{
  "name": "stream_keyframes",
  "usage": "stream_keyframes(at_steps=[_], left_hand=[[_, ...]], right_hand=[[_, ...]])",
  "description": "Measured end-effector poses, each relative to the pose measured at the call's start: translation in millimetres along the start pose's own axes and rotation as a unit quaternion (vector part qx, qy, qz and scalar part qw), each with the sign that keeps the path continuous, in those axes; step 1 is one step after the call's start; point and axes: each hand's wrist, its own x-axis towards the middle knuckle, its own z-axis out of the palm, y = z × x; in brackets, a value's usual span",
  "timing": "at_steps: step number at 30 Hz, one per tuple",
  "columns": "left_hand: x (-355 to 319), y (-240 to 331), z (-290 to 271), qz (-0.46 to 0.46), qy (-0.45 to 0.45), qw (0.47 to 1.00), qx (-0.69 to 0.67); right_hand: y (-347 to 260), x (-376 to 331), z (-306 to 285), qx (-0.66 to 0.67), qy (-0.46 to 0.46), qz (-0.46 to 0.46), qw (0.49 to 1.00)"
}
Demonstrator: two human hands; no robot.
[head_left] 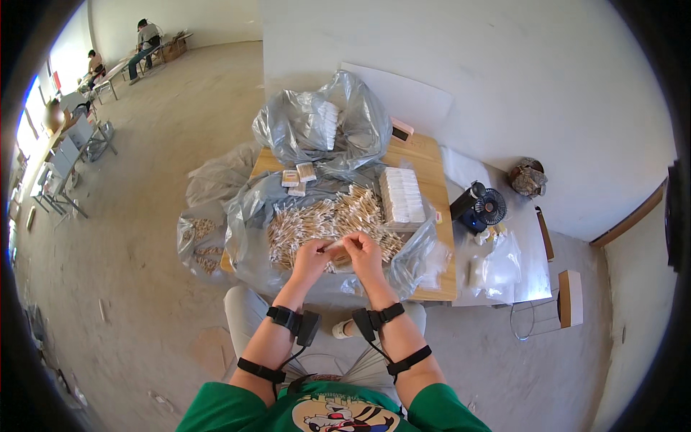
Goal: Manually sorting and packaging small components into plastic bags in a factory or warehouse setting.
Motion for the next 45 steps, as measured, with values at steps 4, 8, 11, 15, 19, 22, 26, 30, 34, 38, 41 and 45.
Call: stream_keyframes(at_steps=[4,8,11,15,19,22,26,30,34,38,41,45], left_hand=[[3,-4,0,-0.077,0.026,0.983,-0.164],[9,-2,0,0.051,0.124,0.991,-0.023],[20,4,13,0.043,0.190,0.976,-0.098],[12,-3,9,0.048,0.230,0.971,-0.032],[10,-11,24,0.008,0.186,0.974,-0.126],[12,-30,18,-0.054,0.124,0.979,-0.151],[9,-20,14,-0.008,0.143,0.990,-0.005],[12,-37,3,-0.011,0.205,0.979,-0.007],[17,-47,-10,0.003,0.218,0.974,0.056],[23,-50,-19,-0.024,0.248,0.968,0.030],[25,-63,-21,-0.041,0.237,0.970,0.028],[13,-78,-21,-0.085,0.218,0.971,-0.055]], right_hand=[[-2,5,10,0.027,0.008,-0.023,0.999],[1,6,12,-0.012,0.033,-0.044,0.998],[41,10,5,0.044,0.113,-0.132,0.984],[10,-20,20,0.365,0.048,0.226,0.902],[45,-9,11,0.073,0.139,0.079,0.984],[48,-5,11,-0.099,0.145,-0.058,0.983],[38,-8,8,-0.067,0.140,-0.075,0.985],[52,6,-13,-0.163,0.106,0.036,0.980],[58,21,-16,-0.173,0.128,0.002,0.977],[76,38,-30,-0.188,0.160,-0.005,0.969],[100,40,-36,-0.254,0.182,-0.042,0.949],[102,27,-28,-0.359,0.095,0.051,0.927]])
